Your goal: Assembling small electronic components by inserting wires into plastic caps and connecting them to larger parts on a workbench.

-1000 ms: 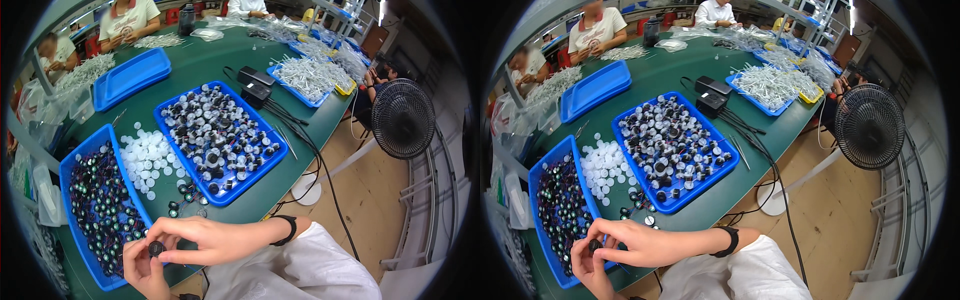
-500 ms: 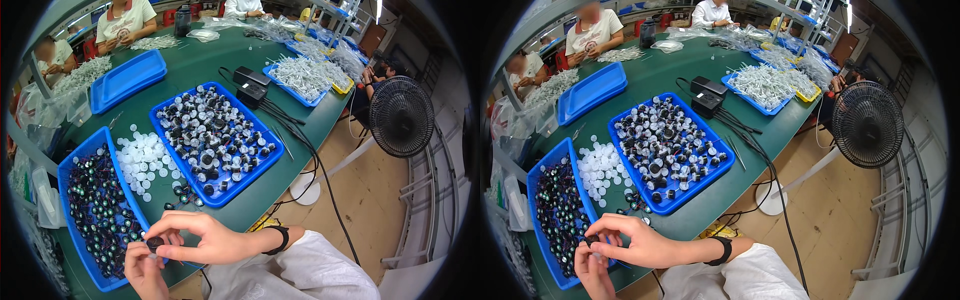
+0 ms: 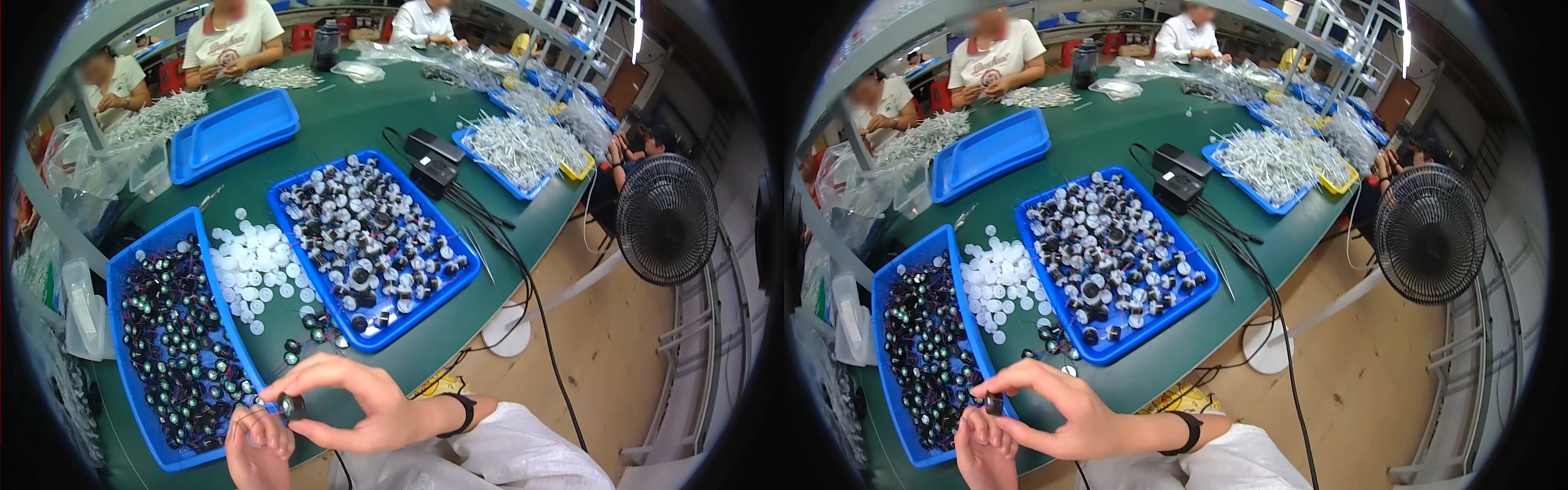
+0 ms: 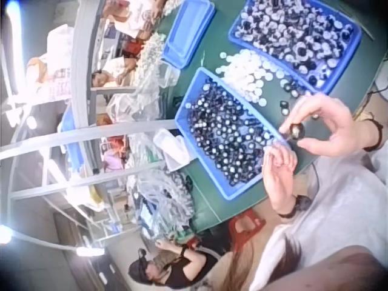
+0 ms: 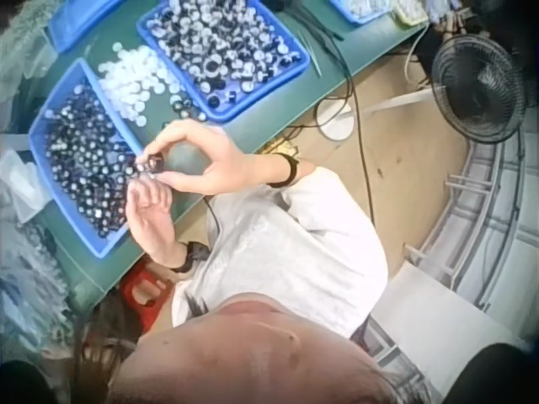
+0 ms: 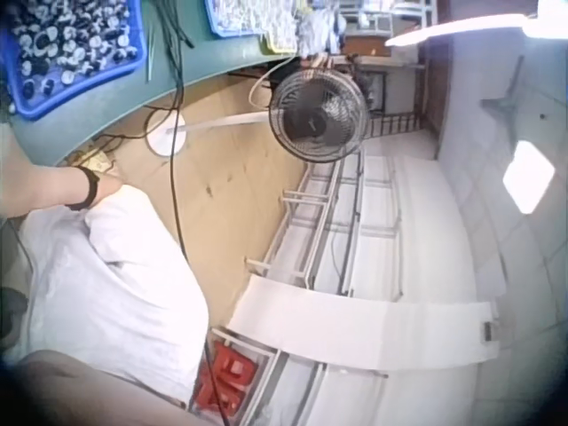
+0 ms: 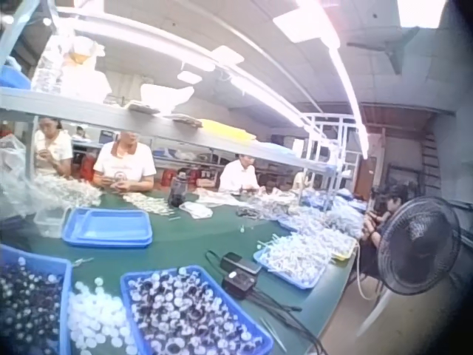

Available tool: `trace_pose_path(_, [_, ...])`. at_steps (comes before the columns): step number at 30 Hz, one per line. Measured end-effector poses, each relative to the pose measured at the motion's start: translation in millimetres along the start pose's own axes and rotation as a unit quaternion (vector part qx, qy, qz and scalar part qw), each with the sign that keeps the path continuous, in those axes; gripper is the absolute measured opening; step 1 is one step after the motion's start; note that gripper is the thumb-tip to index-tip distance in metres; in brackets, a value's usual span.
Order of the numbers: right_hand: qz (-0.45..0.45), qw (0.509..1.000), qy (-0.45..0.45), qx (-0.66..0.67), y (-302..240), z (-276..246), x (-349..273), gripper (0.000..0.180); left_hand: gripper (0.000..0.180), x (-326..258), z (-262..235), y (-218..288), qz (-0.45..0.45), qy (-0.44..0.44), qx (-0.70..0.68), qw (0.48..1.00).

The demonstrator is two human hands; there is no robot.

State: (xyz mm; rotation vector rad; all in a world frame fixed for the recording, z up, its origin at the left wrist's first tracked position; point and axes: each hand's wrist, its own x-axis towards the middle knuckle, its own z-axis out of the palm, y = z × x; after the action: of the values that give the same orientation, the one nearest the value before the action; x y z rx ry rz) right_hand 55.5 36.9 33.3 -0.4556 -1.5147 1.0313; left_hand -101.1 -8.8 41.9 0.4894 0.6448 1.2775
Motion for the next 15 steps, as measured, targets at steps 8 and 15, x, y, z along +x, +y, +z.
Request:
trace_pose_path(8, [-0.077, 0.990, -0.045, -0.106, 6, 16, -6, 0.040, 0.019, -18, -47, -24, 0.051, -0.056, 0.258, 0.963])
trace_pose_path(15, [-0.031, 0.983, -0.030, -0.180, 14, -6, -37, 0.043, 0.029, -50, -71, -17, -0.148, -0.175, 0.486, 0.843])
